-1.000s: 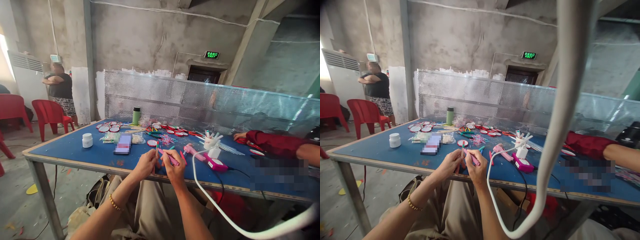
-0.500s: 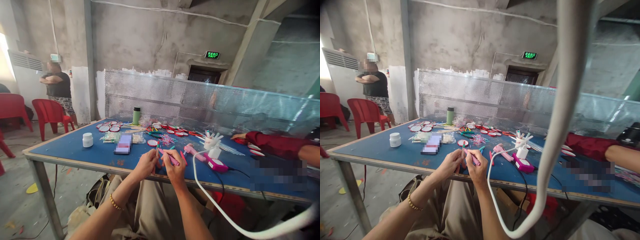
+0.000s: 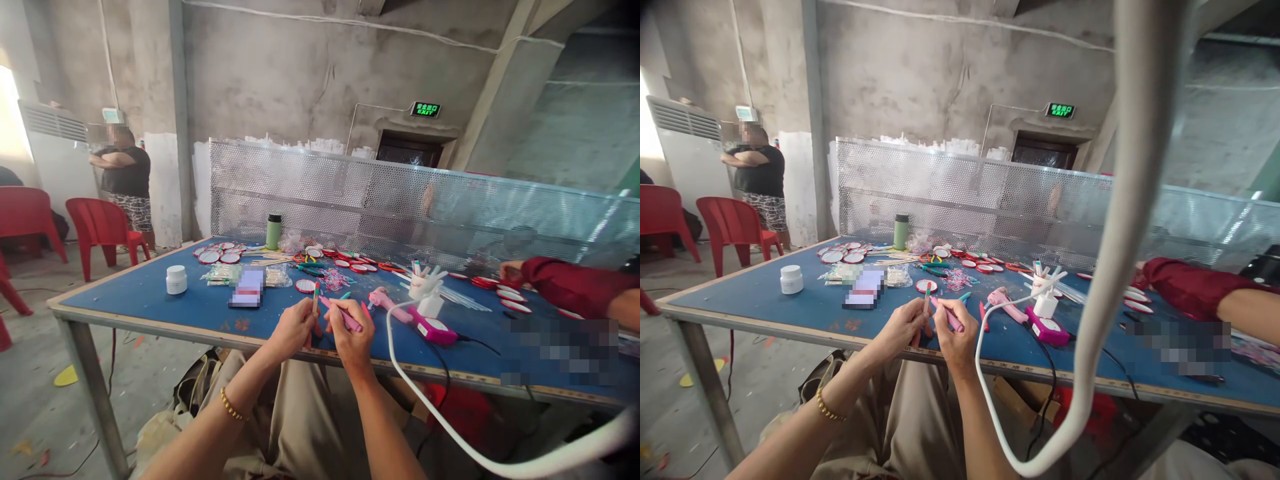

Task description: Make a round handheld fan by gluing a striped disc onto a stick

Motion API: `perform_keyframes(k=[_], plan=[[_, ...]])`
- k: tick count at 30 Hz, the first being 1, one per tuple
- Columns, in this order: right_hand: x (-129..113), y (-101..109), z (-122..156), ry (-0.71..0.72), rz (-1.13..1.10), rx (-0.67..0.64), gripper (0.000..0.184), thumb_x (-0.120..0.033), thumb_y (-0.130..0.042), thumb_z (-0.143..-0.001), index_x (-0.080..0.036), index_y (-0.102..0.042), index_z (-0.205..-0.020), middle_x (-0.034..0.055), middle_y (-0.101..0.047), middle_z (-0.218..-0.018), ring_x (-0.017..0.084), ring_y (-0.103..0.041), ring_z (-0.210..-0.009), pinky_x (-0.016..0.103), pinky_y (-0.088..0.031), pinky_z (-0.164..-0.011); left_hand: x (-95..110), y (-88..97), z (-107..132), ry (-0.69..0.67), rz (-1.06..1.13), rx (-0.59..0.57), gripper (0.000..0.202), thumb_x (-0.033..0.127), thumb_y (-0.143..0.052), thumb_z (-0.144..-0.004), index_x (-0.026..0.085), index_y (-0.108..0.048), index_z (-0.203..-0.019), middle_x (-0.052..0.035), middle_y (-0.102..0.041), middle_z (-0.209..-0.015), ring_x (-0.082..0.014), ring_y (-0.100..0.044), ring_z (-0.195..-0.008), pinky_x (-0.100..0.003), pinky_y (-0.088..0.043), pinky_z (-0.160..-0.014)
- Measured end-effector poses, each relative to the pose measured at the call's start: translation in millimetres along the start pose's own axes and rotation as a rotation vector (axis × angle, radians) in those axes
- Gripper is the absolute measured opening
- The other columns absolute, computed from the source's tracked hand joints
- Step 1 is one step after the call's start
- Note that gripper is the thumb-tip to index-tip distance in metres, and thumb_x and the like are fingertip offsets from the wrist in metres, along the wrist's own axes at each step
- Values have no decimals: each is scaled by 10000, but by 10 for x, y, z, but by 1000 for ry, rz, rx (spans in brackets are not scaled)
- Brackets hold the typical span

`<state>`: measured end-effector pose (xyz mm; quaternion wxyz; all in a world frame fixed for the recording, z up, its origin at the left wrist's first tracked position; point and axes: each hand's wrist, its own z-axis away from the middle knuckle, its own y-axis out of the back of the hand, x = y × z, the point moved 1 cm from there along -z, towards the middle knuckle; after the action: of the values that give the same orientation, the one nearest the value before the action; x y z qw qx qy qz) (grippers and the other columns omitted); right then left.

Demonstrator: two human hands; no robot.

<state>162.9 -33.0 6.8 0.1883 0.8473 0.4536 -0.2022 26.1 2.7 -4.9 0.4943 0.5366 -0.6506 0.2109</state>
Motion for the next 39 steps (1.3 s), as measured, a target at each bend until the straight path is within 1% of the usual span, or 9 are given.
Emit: perform_keyframes(k=[5, 14, 20, 23, 28, 34, 36, 39], plan=[[8, -6, -2, 16, 1, -31, 147, -304, -555, -936, -194, -651, -913, 26, -698, -754, 134, -642, -589, 244, -527, -561, -12, -1, -11, -3, -19, -3, 148, 327, -418, -928, 216, -447, -835, 31, -657, -659, -89, -512, -371, -197, -353, -423], [-3, -3, -2, -2, -18, 3, 150, -310, -561, -936, -193, -649, -903, -13, -666, -684, 102, -584, -483, 223, -499, -509, -7, 4, -6, 6, 10, -9, 110, 301, -425, -917, 212, -461, -861, 36, -655, -653, -84, -517, -369, -187, -353, -411], [-24, 1, -11, 49, 35, -26, 148, -297, -554, -932, -196, -654, -889, 21, -696, -735, 137, -642, -590, 242, -521, -553, 6, 3, -6, 16, -2, -2, 143, 332, -434, -923, 216, -444, -839, 38, -649, -651, -87, -515, -377, -188, -350, -413], [-13, -2, -14, 48, 28, -25, 134, -286, -558, -929, -200, -655, -895, 14, -689, -735, 132, -635, -577, 245, -519, -553, 22, 2, -1, 14, -6, 2, 146, 330, -429, -925, 216, -447, -836, 35, -653, -652, -87, -516, -378, -189, -358, -422], [5, -5, -5, 11, 4, 1, 131, -290, -559, -934, -202, -649, -898, -14, -658, -685, 107, -588, -493, 231, -498, -511, 32, -1, -3, 24, -4, 4, 144, 337, -428, -923, 217, -456, -848, 32, -653, -644, -91, -515, -372, -193, -359, -419], [-13, -3, -3, 47, 24, -50, 138, -293, -550, -935, -204, -651, -906, 17, -691, -748, 136, -637, -597, 254, -527, -576, 25, 1, -5, 9, -11, 3, 166, 354, -434, -924, 222, -438, -823, 32, -656, -658, -96, -525, -387, -200, -365, -427], [-13, -4, -5, 47, 26, -55, 141, -292, -545, -937, -204, -649, -902, 19, -690, -748, 138, -636, -600, 255, -526, -576, 26, 1, -5, 7, -14, 7, 171, 355, -432, -926, 221, -441, -820, 31, -655, -658, -95, -526, -386, -201, -370, -432], [-3, -2, -5, 37, 31, -28, 143, -297, -550, -932, -204, -651, -891, 14, -687, -734, 131, -625, -578, 248, -519, -556, 23, -1, -6, 21, -18, 9, 169, 355, -429, -929, 217, -460, -837, 31, -653, -652, -93, -523, -383, -199, -373, -430]])
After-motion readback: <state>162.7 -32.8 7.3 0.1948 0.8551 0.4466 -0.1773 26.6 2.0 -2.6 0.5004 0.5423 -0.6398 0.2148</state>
